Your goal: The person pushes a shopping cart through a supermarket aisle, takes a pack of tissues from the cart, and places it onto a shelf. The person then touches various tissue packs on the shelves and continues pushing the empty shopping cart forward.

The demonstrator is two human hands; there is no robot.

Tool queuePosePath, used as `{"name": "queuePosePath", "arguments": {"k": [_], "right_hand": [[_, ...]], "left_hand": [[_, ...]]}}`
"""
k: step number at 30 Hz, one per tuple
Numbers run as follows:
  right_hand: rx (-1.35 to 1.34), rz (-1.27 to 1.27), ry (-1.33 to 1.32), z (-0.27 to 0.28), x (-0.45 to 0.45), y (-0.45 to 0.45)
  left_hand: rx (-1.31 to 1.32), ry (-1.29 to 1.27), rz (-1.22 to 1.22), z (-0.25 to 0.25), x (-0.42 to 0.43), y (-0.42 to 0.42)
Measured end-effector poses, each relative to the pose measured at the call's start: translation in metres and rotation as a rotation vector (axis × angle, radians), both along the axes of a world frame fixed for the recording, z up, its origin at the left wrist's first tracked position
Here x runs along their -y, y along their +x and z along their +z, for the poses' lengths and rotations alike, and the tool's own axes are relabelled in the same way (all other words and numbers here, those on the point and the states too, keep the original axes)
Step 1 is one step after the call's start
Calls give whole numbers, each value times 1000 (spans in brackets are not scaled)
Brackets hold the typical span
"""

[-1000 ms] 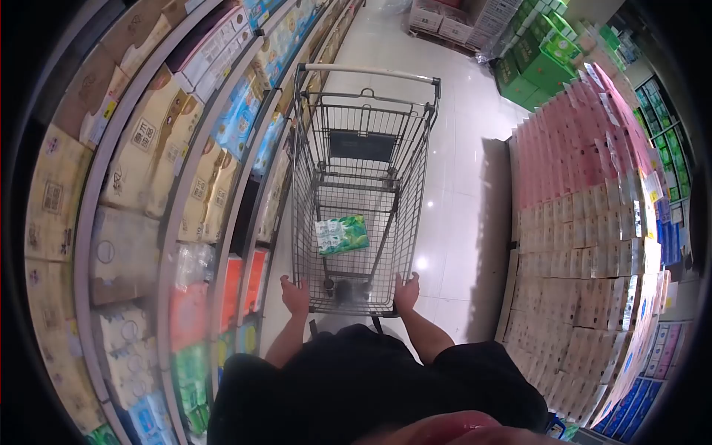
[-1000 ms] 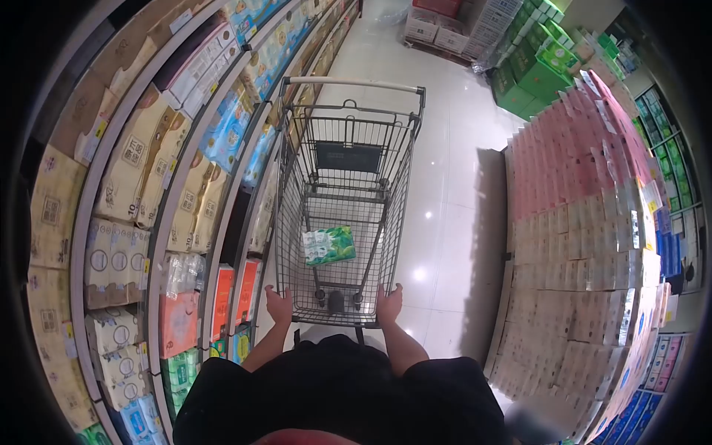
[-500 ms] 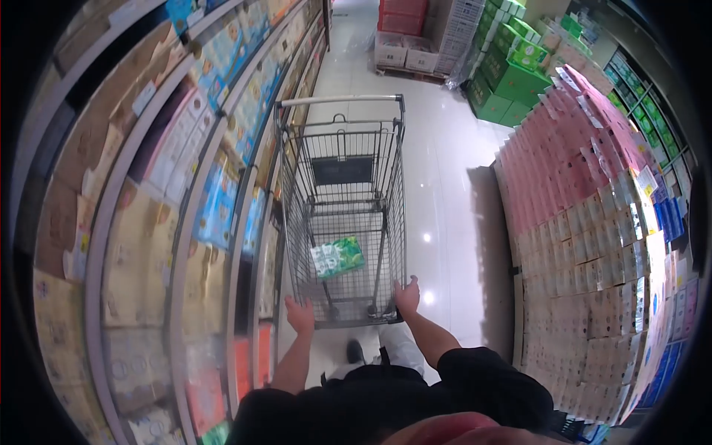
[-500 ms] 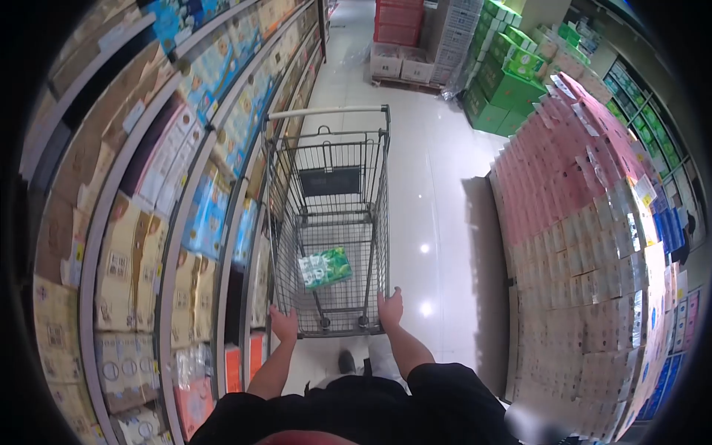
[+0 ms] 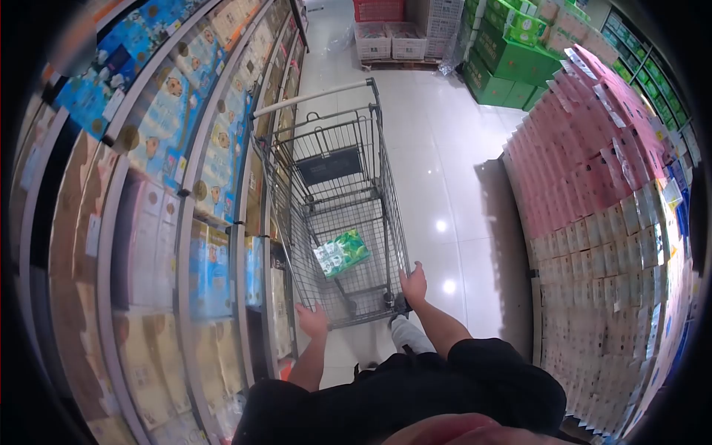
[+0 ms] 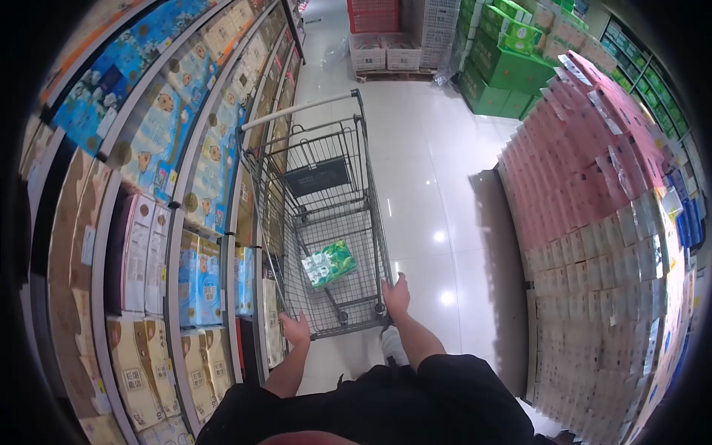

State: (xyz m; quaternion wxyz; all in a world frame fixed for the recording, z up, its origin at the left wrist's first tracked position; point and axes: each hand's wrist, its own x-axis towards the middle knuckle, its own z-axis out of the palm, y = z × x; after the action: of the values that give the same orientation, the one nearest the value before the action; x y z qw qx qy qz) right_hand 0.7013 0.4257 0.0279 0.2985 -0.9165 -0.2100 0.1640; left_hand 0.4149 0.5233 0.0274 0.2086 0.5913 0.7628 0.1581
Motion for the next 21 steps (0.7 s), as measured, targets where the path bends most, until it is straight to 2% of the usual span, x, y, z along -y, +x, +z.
{"name": "queuePosePath", "arguments": {"k": [4, 6, 9, 11, 13, 15, 18, 21], "right_hand": [[-48, 31, 21, 0, -56, 32], [-32, 38, 19, -3, -75, 42], [3, 41, 18, 1, -110, 65], [-122, 62, -54, 7, -129, 77], [-126, 55, -40, 6, -149, 85], [28, 53, 6, -5, -171, 95], [29, 57, -8, -1, -202, 113], [54, 62, 25, -3, -240, 138]], "left_hand": [[-8, 61, 11, -3, -51, 29], [-81, 186, -35, -3, -69, 41], [-55, 89, -10, 3, -103, 61], [-67, 107, -16, 5, -123, 76], [-94, 118, -25, -3, -144, 80], [-160, 313, -75, -25, -166, 86], [-26, 116, -22, -9, -197, 108], [5, 135, -10, -14, -235, 127]]}}
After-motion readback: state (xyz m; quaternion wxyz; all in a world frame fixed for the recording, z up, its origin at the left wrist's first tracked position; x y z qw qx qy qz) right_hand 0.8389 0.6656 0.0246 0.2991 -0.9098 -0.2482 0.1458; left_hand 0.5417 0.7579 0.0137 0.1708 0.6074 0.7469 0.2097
